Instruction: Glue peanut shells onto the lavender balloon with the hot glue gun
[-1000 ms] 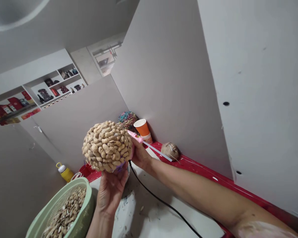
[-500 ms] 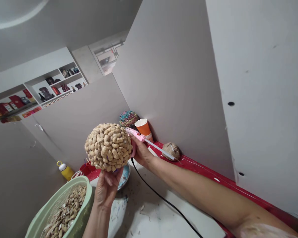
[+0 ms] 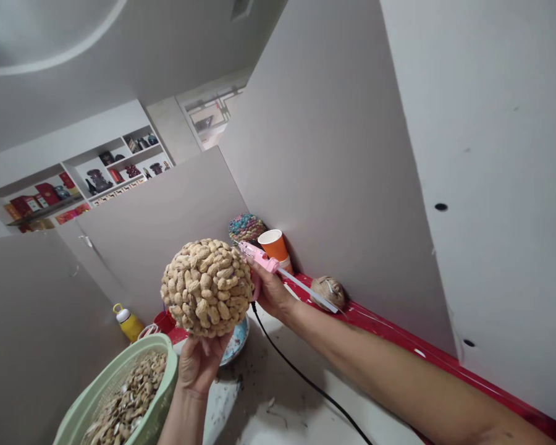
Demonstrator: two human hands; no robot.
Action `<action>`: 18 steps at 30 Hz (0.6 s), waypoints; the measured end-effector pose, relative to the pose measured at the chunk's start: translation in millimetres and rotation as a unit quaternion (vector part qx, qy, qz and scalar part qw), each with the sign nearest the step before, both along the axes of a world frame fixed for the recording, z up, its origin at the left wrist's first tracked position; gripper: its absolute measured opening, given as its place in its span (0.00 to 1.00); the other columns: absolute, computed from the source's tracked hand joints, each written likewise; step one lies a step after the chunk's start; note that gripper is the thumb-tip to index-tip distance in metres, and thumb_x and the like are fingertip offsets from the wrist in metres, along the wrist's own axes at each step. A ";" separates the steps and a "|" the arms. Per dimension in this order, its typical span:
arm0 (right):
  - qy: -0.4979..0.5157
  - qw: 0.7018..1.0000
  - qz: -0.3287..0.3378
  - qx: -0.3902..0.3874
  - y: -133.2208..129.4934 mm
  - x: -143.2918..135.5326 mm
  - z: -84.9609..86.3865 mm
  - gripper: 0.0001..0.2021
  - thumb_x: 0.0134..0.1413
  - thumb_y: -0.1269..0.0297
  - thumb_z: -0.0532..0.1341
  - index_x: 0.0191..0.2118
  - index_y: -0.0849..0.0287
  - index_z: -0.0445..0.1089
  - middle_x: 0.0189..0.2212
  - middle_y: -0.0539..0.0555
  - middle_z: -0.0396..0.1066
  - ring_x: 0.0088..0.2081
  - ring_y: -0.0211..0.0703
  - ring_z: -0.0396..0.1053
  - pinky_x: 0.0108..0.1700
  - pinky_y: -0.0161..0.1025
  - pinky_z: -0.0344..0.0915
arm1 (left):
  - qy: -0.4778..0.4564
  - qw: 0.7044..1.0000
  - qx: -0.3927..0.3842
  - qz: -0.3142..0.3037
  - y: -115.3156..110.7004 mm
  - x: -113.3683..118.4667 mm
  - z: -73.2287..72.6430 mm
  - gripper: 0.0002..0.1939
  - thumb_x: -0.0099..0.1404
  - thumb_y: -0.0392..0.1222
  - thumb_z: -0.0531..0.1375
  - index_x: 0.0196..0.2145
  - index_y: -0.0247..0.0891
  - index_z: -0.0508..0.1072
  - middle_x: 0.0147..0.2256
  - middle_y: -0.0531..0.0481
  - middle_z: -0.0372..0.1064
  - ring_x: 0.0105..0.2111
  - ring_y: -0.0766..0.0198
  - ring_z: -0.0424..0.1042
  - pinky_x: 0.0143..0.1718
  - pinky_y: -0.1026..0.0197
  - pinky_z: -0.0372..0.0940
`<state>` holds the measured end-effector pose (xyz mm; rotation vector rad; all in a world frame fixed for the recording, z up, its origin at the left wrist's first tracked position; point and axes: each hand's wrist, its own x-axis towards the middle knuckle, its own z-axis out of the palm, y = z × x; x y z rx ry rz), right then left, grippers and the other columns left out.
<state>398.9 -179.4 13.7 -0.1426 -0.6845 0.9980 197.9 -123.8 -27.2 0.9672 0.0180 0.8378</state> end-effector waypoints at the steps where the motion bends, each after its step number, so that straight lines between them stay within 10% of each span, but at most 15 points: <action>1: -0.001 1.000 -0.002 0.000 -0.3 -0.1 0.4 0.19 0.51 0.55 0.68 0.48 0.55 0.72 0.39 0.53 0.79 0.46 0.52 0.75 0.46 0.48 0.73 | -0.005 1.000 -0.001 0.000 0.7 -0.3 0.2 0.32 0.60 0.46 0.66 0.60 0.60 0.65 0.57 0.55 0.71 0.63 0.53 0.59 0.68 0.41 0.41; 18: 0.001 1.000 -0.006 0.001 -11.8 3.3 13.6 0.15 0.52 0.57 0.68 0.46 0.53 0.73 0.43 0.51 0.79 0.52 0.51 0.73 0.53 0.49 0.70 | 0.012 0.994 -0.077 0.075 -46.7 18.7 44.5 0.31 0.64 0.43 0.65 0.62 0.55 0.62 0.54 0.49 0.73 0.50 0.58 0.74 0.52 0.56 0.69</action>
